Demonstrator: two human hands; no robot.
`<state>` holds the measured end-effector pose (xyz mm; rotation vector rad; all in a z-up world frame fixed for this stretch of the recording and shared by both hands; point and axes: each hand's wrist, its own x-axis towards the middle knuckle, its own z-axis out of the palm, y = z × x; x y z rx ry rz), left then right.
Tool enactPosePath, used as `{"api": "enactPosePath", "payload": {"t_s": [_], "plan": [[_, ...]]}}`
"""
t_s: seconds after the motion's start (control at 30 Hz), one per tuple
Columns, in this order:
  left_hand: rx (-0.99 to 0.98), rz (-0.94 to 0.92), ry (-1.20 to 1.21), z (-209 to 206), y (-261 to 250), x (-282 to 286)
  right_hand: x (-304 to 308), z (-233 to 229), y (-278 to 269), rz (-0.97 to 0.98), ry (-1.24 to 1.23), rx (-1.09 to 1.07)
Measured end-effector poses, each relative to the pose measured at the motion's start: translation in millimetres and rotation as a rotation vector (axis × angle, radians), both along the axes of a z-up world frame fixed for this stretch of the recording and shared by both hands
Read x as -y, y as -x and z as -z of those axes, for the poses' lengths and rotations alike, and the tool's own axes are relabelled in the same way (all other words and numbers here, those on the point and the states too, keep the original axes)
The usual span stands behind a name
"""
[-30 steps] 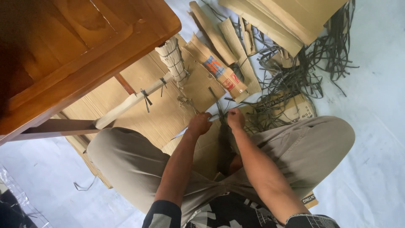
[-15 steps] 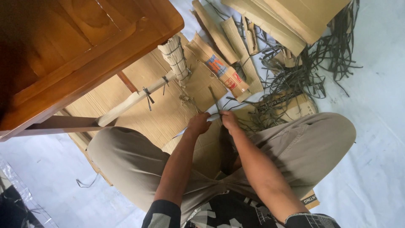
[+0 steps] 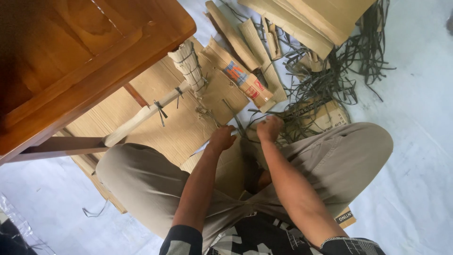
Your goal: Wrapping the legs of a wooden chair with protective cardboard strips and securing them with plastic ties.
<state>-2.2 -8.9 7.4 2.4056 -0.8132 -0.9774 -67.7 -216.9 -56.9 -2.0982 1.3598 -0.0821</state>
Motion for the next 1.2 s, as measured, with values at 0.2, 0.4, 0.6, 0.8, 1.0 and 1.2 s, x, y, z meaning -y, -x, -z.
{"api": "enactPosePath", "payload": {"t_s": [0.2, 0.4, 0.6, 0.8, 1.0, 1.2], "plan": [[-0.019, 0.012, 0.010, 1.0, -0.3, 6.6, 35.3, 40.4, 9.1, 0.025, -0.396, -0.029], [0.030, -0.046, 0.053, 6.8, 1.4, 4.0, -16.0, -23.8, 1.5, -0.082, -0.134, -0.068], [0.020, -0.323, 0.224, 26.3, -6.6, 4.2, -78.1, -77.4, -0.4, -0.409, 0.112, 0.190], [-0.052, -0.654, 0.450, 11.5, -15.7, -1.7, -97.1, -71.8, 1.2, -0.774, 0.110, 0.451], [-0.039, -0.823, 0.388, 31.0, -26.7, -10.5, -110.3, -35.3, -3.5, -0.814, 0.035, 0.393], [-0.138, -1.138, 0.628, 33.4, -30.6, -23.0, -108.5, 2.0, -5.1, -0.694, 0.017, 0.277]]}}
